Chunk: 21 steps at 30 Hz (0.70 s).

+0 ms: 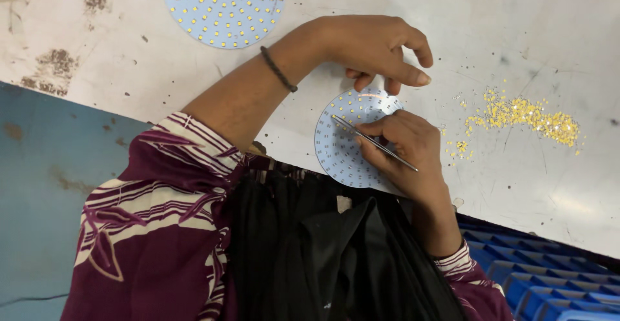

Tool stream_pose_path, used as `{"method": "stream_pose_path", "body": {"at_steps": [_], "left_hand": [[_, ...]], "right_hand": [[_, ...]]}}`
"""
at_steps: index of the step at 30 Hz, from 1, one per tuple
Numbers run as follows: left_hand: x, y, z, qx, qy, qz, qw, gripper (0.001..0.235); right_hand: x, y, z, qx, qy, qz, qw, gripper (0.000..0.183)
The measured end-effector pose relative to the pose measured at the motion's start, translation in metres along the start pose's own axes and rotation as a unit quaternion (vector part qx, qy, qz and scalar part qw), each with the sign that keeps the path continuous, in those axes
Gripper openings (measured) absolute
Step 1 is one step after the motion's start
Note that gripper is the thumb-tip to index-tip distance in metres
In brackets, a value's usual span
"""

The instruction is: The person uses tweezers to pick up small yellow LED components from a pile on the table and places them one by one into designated spots on a circular LED board. The person repeats this process across multiple boards, filling the empty slots with LEDs.

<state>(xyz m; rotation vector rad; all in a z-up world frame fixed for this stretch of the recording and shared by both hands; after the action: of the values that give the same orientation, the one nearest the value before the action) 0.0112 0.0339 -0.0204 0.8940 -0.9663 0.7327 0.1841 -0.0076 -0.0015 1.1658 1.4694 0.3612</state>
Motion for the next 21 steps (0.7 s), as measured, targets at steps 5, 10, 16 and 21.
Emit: {"method": "stream_pose_path", "body": {"at_steps": [5, 10, 16, 21], "left_hand": [[-0.002, 0.0, -0.002, 0.004, 0.0, -0.001, 1.0, 0.065], [0.0, 0.0, 0.0, 0.003, 0.002, 0.005, 1.0, 0.065], [-0.001, -0.001, -0.003, 0.007, -0.002, -0.007, 1.0, 0.064], [0.004, 0.001, -0.001, 0.0, 0.011, -0.008, 1.0, 0.062]], "right_hand": [[0.001, -0.002, 0.001, -0.004, -0.011, -0.001, 1.0, 0.017], [0.001, -0.002, -0.001, -0.009, -0.018, 0.008, 1.0, 0.016], [0.011, 0.003, 0.016, 0.029, -0.009, -0.021, 0.999, 0.017], [0.05, 0.037, 0.085, 0.23, -0.179, -0.064, 0.954, 0.007]]}}
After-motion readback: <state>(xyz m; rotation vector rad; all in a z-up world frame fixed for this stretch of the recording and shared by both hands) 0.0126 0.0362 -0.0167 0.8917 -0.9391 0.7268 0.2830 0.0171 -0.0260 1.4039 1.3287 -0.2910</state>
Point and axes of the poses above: each hand's wrist, its own z-axis away from the middle knuckle, its own y-axis out of the back of the hand, x = y × z, the point moved 4 cm from there along -z, towards the middle knuckle, and after that the axes turned 4 degrees about y, right-handed, at the moved point
